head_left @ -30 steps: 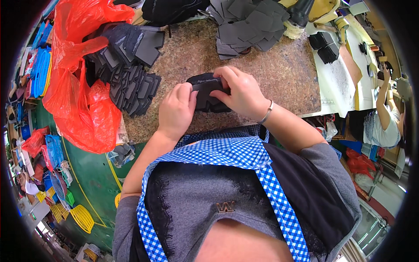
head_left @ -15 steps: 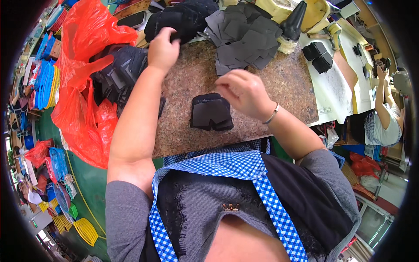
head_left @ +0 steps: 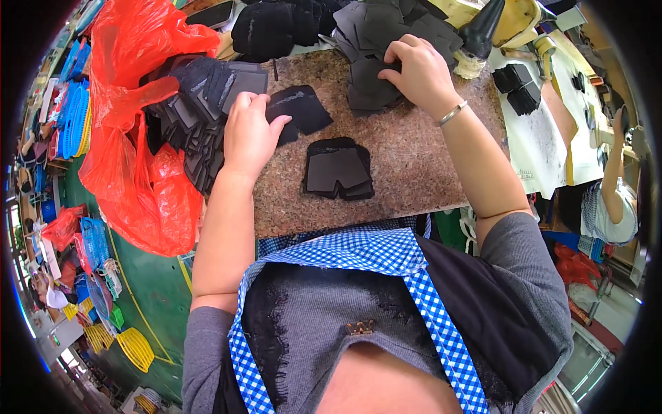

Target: Sorting and inspecting cut material components for shoe manufacturing.

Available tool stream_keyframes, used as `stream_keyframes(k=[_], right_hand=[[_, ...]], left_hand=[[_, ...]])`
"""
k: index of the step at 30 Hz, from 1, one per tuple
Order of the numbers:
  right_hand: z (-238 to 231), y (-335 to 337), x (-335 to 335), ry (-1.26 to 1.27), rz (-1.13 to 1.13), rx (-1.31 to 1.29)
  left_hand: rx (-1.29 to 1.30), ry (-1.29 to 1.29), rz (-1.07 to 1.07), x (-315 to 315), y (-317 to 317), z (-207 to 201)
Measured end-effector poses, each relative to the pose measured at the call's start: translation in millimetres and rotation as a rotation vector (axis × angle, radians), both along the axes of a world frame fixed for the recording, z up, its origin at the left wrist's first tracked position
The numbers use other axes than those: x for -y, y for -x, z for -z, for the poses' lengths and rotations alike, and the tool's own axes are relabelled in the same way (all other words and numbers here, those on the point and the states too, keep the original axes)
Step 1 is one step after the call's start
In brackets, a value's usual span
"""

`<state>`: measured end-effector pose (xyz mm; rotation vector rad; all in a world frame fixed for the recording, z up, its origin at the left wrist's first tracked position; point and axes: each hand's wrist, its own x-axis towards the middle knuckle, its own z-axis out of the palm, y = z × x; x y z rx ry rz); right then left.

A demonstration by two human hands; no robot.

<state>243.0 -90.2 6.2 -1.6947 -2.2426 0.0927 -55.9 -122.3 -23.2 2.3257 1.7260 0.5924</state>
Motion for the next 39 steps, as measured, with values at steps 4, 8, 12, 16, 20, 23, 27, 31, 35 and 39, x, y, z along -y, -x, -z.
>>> stream_keyframes(k=[4,8,12,16,20,23,27,31,35,39], right_hand=[[10.4,2.4,7.4,-0.243,-0.083,-0.045],[13.3,5.4,18.0,-0.131,-0.101,-0.125],[1.8,-11.5,26.9,0.022,-0.255,-0.195],[-13.4,-15.4,38.6,0.293,-0.297,-0.481],[-11.2,-6.7,43.3,0.388,-0.155,-0.957],[-12.2,-5.3,40.0,0.495,-0.121,-0.862],[-16.0,-3.5,42.7,0.611,-0.359,-0.996],[-15.5,10.7,40.8,0.523,-0.384,-1.373],[-11.5,28.7,35.7,0.508,-0.223,-1.529],[-11.5,38.9,37.2,0.440,-0.058,-1.391]], left_hand=[[0.074,0.107,-0.001,-5.2,-3.7,-1.5],[0.044,0.093,0.029,-16.9,1.5,-0.5],[0.141,0.300,0.003,-26.2,0.8,-7.7],[0.115,0.145,-0.038,-12.4,-4.7,-10.2],[0.089,-0.110,-0.029,0.6,-11.8,-3.3],[0.232,-0.086,-0.071,2.8,-11.5,1.8],[0.287,-0.056,-0.072,3.2,-10.2,9.6],[0.236,-0.330,-0.009,6.7,-16.1,5.3],[0.057,-0.386,0.087,7.7,-18.2,14.2],[0.205,-0.010,0.124,8.5,-10.5,7.9]])
